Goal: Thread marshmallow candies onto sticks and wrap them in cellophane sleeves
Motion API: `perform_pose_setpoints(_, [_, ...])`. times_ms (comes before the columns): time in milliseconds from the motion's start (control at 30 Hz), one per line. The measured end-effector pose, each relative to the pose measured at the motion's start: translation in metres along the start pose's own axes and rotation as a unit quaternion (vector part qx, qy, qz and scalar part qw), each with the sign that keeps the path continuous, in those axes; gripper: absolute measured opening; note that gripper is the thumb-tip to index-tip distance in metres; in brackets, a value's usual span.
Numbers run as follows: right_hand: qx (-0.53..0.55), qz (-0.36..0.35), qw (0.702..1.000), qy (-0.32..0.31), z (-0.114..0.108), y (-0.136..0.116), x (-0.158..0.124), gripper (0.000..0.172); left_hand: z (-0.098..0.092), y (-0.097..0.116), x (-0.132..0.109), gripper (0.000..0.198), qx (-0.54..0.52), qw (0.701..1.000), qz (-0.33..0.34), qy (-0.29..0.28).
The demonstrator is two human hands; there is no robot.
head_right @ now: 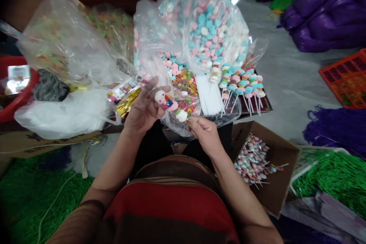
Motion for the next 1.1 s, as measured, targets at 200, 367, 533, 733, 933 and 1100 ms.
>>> perform_pose_setpoints(200, [-0.033, -0.028, 0.998, 0.038, 0.003, 0.005, -0.004, 0.042, 0.011, -0.006, 0.003, 0.051, -0.045, 0.992, -0.049, 0.108])
perform_pose_setpoints(367, [0.021, -0.025, 0.998, 0.054, 0.013, 0.010, -0.009, 0.043, 0.029, -0.010, -0.002, 0.050, -0.084, 0.989, -0.036, 0.116])
perform_pose_setpoints(533, [-0.013, -0.045, 0.999, -0.001, 0.013, 0.003, -0.021, 0.040, 0.039, 0.005, -0.006, 0.048, -0.098, 0.989, -0.023, 0.107])
perform_pose_setpoints(733, [0.040, -0.034, 0.999, 0.010, 0.015, 0.000, -0.043, 0.039, 0.069, 0.002, -0.023, 0.042, -0.081, 0.995, -0.041, 0.042])
perform_pose_setpoints(933, [0.134, -0.047, 0.988, -0.055, 0.028, -0.004, -0.061, 0.039, 0.086, 0.015, -0.043, 0.067, -0.072, 0.996, -0.037, -0.042])
perform_pose_setpoints(1100, [0.119, -0.057, 0.988, -0.078, 0.029, -0.008, -0.073, 0.038, 0.079, 0.067, -0.040, 0.068, -0.171, 0.984, 0.033, 0.022])
Point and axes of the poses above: each hand's wrist, its own x-axis towards the middle knuckle, its own z-axis out of the palm, y = z × x, the point moved 5 cm from there along x, towards the middle knuckle, and after that the axes turned 3 degrees about x, right-handed, at the moved point
